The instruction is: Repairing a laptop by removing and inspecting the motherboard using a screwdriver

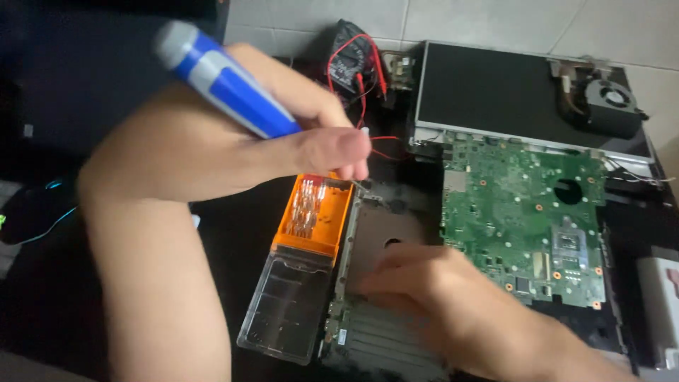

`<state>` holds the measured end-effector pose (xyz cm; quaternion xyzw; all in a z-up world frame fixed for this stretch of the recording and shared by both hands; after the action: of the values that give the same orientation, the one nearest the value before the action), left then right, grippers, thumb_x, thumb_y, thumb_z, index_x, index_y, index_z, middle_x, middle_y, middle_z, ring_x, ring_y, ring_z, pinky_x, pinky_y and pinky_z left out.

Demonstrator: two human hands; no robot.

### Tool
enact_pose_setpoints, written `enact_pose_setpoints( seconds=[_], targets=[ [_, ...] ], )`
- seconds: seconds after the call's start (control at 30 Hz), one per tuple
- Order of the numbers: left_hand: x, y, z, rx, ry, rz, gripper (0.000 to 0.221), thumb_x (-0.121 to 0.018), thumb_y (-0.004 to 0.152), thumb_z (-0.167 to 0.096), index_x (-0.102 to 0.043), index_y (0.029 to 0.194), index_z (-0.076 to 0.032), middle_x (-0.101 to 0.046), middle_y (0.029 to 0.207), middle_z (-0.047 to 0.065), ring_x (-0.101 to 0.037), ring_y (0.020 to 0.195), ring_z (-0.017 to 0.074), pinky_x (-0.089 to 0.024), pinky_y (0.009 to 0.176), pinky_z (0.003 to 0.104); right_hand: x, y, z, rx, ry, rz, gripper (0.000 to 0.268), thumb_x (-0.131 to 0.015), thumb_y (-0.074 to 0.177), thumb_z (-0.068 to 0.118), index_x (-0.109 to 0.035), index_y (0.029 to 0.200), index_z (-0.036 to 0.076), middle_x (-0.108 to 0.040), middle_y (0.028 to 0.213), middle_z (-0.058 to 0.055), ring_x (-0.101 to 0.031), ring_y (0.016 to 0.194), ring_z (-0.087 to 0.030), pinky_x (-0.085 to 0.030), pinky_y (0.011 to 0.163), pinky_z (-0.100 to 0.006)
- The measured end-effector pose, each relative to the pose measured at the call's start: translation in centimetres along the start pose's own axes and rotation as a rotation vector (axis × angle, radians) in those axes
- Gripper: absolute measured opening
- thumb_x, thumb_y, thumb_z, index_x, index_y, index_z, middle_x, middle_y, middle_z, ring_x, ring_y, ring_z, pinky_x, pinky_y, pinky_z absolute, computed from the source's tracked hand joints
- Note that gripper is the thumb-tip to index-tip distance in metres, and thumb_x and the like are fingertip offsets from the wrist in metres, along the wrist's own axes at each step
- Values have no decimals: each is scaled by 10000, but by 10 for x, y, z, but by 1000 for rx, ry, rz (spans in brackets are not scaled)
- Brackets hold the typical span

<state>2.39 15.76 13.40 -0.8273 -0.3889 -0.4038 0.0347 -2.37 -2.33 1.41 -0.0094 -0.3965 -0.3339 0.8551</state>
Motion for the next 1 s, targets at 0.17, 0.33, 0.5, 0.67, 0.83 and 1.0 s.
enact_pose_setpoints(
  seconds=[0.17,0.33,0.5,0.67,0.83,1.0],
  targets=[
    [4,-5,3,-47,-1,-5,424,-519,969,-391,-765,886,-55,-797,820,29,-767,739,69,-594,601,162,-43,35,1,133,47,32,150,-592,994,98,-731,1019,48,-772,1030,-108,-771,898,-290,-596,769,-377],
    [6,-9,4,-168,83,-32,432,-483,1017,-354,-755,895,-42,-762,808,28,-738,704,73,-540,574,147,-78,60,-7,132,-76,144,158,-585,990,104,-729,1054,107,-750,1023,-110,-714,937,-332,-568,690,-456],
    [5,-7,5,-289,120,-42,416,-486,1045,-292,-747,892,-6,-770,847,72,-772,783,123,-571,686,186,-94,74,-16,290,-163,202,288,-560,819,-42,-675,1064,57,-726,1092,-173,-671,1050,-371,-513,824,-455],
    [2,-7,9,-281,109,-55,393,-502,1042,-276,-744,885,-9,-765,833,69,-766,762,118,-570,665,183,-99,75,-13,383,-271,180,135,-617,882,-22,-680,970,60,-731,983,-91,-626,966,-345,-520,757,-454],
    [2,-8,6,-270,113,-66,371,-518,1040,-260,-742,879,-11,-760,819,66,-760,742,113,-570,643,179,-109,73,-18,380,-420,228,113,-674,866,17,-624,847,116,-722,905,-38,-611,875,-321,-495,582,-475],
    [1,-2,1,-266,121,-67,343,-539,1036,-238,-739,870,-15,-754,801,62,-752,714,107,-570,615,175,-84,60,-4,358,-391,212,136,-638,864,-23,-663,965,65,-713,980,-90,-649,958,-351,-509,721,-467]
  ],
)
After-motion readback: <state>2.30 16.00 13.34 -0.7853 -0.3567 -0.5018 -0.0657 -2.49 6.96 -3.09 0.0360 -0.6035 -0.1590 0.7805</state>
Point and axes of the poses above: each hand's wrist, its own y-axis towards the middle knuckle, its own x-axis out of the back of the hand, z = x × y, the point moved 4 cm from there along y, towards the middle knuckle
